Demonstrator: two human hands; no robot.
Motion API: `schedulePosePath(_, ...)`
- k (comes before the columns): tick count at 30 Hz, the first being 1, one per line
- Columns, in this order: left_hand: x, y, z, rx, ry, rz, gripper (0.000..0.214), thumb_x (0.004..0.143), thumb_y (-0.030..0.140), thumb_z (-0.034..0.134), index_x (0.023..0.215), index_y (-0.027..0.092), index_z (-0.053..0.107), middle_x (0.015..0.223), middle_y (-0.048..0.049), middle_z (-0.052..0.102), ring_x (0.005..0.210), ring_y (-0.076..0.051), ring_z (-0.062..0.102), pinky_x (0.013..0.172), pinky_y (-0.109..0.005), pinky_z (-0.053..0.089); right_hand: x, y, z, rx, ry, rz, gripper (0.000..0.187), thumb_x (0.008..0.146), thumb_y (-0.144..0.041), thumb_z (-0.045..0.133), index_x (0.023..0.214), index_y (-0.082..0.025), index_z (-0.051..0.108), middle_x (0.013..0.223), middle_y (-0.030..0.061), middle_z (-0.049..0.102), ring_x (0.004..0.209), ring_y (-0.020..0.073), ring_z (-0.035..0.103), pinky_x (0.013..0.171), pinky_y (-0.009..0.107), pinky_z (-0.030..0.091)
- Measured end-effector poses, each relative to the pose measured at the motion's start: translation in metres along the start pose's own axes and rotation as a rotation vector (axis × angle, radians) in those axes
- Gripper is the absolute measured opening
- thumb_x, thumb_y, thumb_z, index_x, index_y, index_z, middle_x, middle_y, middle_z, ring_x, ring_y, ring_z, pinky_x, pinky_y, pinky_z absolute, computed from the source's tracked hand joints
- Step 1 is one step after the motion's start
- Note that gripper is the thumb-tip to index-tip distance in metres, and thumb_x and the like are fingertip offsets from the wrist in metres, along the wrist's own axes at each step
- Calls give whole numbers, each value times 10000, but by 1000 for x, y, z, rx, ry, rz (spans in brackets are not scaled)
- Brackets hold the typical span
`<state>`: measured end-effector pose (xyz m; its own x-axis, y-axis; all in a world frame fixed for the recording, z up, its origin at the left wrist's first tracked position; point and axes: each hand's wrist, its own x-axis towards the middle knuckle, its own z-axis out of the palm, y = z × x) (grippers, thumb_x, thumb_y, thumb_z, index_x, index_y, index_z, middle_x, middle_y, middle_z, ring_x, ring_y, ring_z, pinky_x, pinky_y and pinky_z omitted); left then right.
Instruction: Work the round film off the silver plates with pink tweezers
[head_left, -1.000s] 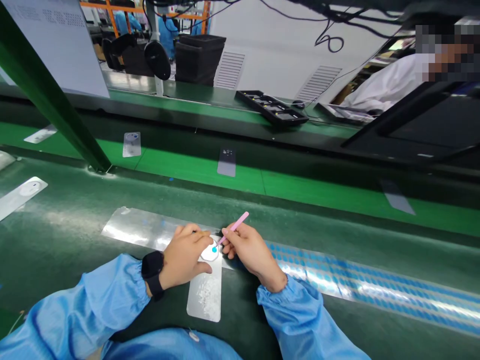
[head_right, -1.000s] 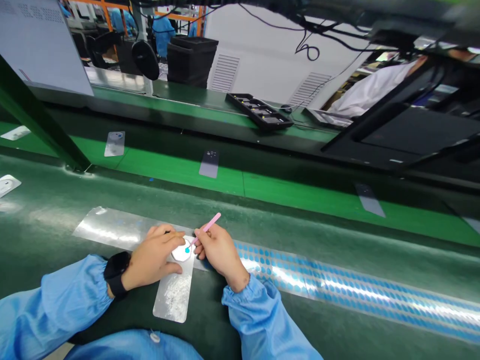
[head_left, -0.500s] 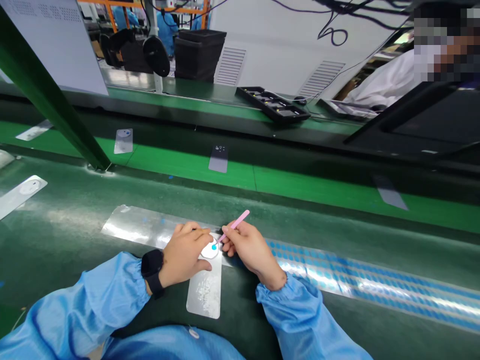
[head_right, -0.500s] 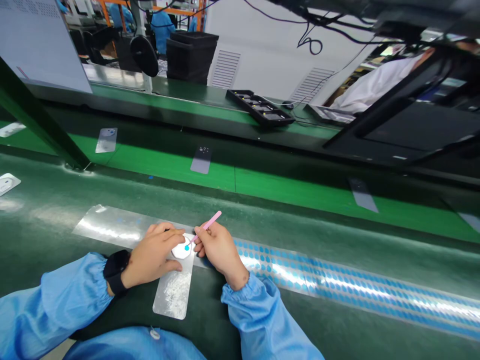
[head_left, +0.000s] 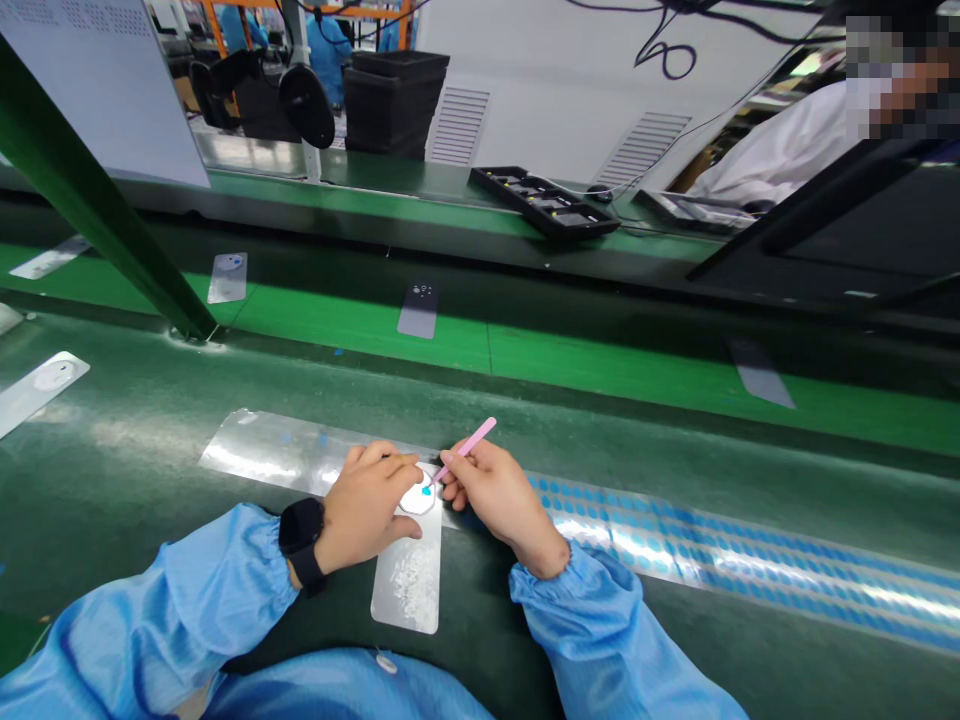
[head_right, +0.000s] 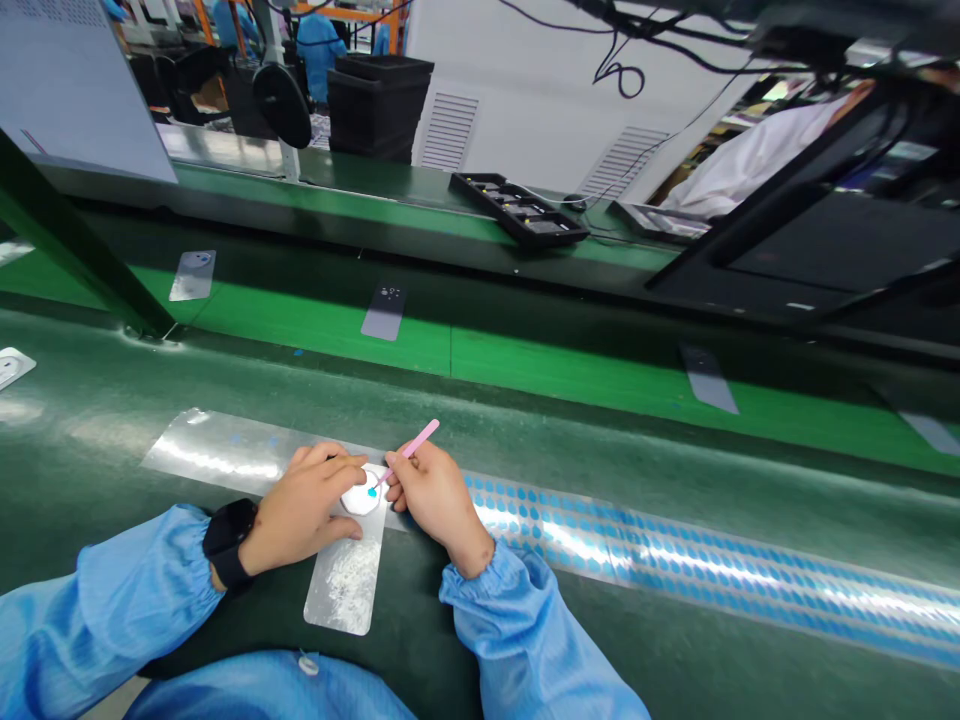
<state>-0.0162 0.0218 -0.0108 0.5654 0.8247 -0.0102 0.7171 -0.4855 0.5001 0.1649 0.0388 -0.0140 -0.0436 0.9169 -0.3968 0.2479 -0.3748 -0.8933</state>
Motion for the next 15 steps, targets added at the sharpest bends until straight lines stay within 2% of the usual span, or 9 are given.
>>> schedulePosePath(9,-1,0,-1,29,-4,23,396,665,366,808,970,216,604,1240,-49,616,1123,-268,461,911,-440,343,-4,-10,1,-37,13,19,173,802,-280,566,662,-182,541,470,-27,593,373,98,545,387,197,430)
schedulePosePath(15,-1,-1,0,49,-4,32,395,655,373,815,956,219,612,1253,-48,609,1123,-272,461,906,-442,348,-3,-6,1,-19,-1,-14,160,811,-284,547,691,-179,534,487,-30,597,375,98,545,390,200,427)
